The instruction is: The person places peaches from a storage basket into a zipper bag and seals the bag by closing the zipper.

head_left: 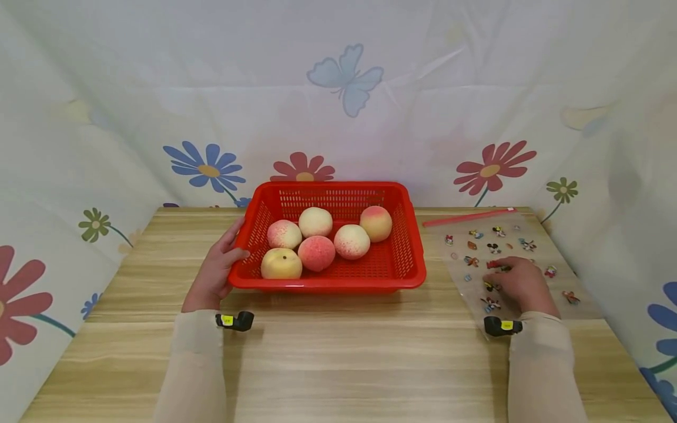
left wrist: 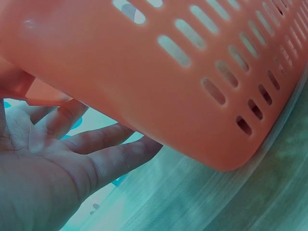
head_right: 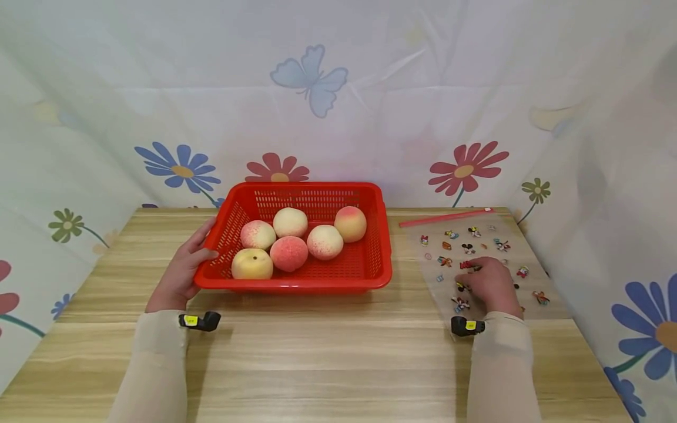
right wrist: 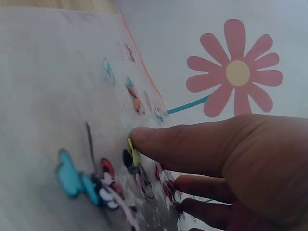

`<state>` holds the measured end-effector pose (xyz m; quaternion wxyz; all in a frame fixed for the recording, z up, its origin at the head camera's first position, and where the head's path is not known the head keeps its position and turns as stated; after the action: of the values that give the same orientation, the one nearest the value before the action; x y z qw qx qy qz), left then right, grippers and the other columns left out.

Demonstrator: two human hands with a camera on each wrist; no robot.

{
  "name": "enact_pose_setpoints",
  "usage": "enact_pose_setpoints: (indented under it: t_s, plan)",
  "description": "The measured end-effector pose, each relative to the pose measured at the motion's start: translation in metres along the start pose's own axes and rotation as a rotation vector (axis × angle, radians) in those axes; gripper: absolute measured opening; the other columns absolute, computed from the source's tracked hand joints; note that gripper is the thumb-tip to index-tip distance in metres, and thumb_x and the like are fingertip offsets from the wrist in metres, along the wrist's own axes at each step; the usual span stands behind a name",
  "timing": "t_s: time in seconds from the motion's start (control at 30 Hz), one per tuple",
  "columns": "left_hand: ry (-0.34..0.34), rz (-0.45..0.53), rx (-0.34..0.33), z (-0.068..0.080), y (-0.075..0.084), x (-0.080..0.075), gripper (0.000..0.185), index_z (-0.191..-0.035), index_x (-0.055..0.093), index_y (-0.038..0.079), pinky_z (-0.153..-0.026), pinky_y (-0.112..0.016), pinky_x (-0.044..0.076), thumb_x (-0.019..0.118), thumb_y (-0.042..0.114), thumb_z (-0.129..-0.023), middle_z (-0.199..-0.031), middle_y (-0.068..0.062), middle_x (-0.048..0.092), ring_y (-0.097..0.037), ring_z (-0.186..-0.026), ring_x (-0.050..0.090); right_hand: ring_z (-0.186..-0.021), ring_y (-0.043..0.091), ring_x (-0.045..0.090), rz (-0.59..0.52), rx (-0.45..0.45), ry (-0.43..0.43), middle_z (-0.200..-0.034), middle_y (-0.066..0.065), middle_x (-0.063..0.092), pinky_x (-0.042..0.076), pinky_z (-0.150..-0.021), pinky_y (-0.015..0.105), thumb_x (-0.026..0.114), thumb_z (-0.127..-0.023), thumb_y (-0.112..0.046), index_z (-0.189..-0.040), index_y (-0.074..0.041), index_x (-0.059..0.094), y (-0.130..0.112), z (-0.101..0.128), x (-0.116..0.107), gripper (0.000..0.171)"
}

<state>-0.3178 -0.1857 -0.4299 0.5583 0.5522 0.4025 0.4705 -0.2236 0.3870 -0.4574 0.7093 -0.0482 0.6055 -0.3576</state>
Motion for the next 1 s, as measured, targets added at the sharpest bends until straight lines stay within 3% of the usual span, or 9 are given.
enact_pose_setpoints:
  t_s: [0.5,0.6,0.8,1.0]
  plan:
    - [0.001,0.004,-0.005,-0.0013,-0.0023,-0.0016,0.073,-0.151,0.024,0.042,-0.085,-0.040,0.054,0.048,0.001,-0.096,-0.160,-0.009,0.025,-0.033,-0.134,0.041,-0.112,0.042,0.045,-0.011,-0.043,-0.095,-0.139,0.031,0.044,0.038,-0.099,0.063,0.069,-0.086,-0.023,-0.134,0.001,0.051,0.0025,0.0028,-0.0048,0.056]
    - [0.002,0.002,-0.004,-0.0012,-0.0023,-0.0020,0.073,-0.152,0.023,0.041,-0.085,-0.041,0.054,0.048,0.001,-0.096,-0.160,-0.009,0.025,-0.033,-0.134,0.042,-0.115,0.043,0.044,-0.032,-0.043,-0.047,-0.137,0.030,0.046,0.039,-0.098,0.063,0.068,-0.087,-0.025,-0.136,0.002,0.049,0.0008,0.0033,-0.0055,0.059]
    - [0.000,-0.008,-0.003,-0.0015,-0.0026,-0.0022,0.073,-0.151,0.024,0.044,-0.085,-0.040,0.054,0.048,0.002,-0.096,-0.160,-0.009,0.025,-0.032,-0.132,0.044,-0.123,0.046,0.041,-0.038,-0.018,0.162,-0.133,0.031,0.050,0.038,-0.100,0.063,0.068,-0.088,-0.032,-0.137,0.006,0.048,-0.0030,0.0017,-0.0075,0.065]
    - [0.006,-0.019,-0.010,-0.0016,-0.0034,-0.0028,0.073,-0.150,0.024,0.045,-0.084,-0.040,0.055,0.048,0.003,-0.096,-0.160,-0.008,0.025,-0.034,-0.134,0.042,-0.120,0.049,0.042,0.024,0.066,0.208,-0.136,0.034,0.047,0.039,-0.101,0.061,0.068,-0.087,-0.041,-0.139,0.008,0.044,-0.0036,0.0007,-0.0042,0.076]
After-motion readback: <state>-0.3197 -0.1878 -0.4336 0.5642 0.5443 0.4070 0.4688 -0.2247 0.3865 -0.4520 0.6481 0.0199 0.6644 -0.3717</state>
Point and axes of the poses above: each hand's wrist, its own z-axis away from the middle knuckle, its own x-axis out of the palm, y = z × x, the point moved 3 cm from there along -z, towards the middle knuckle
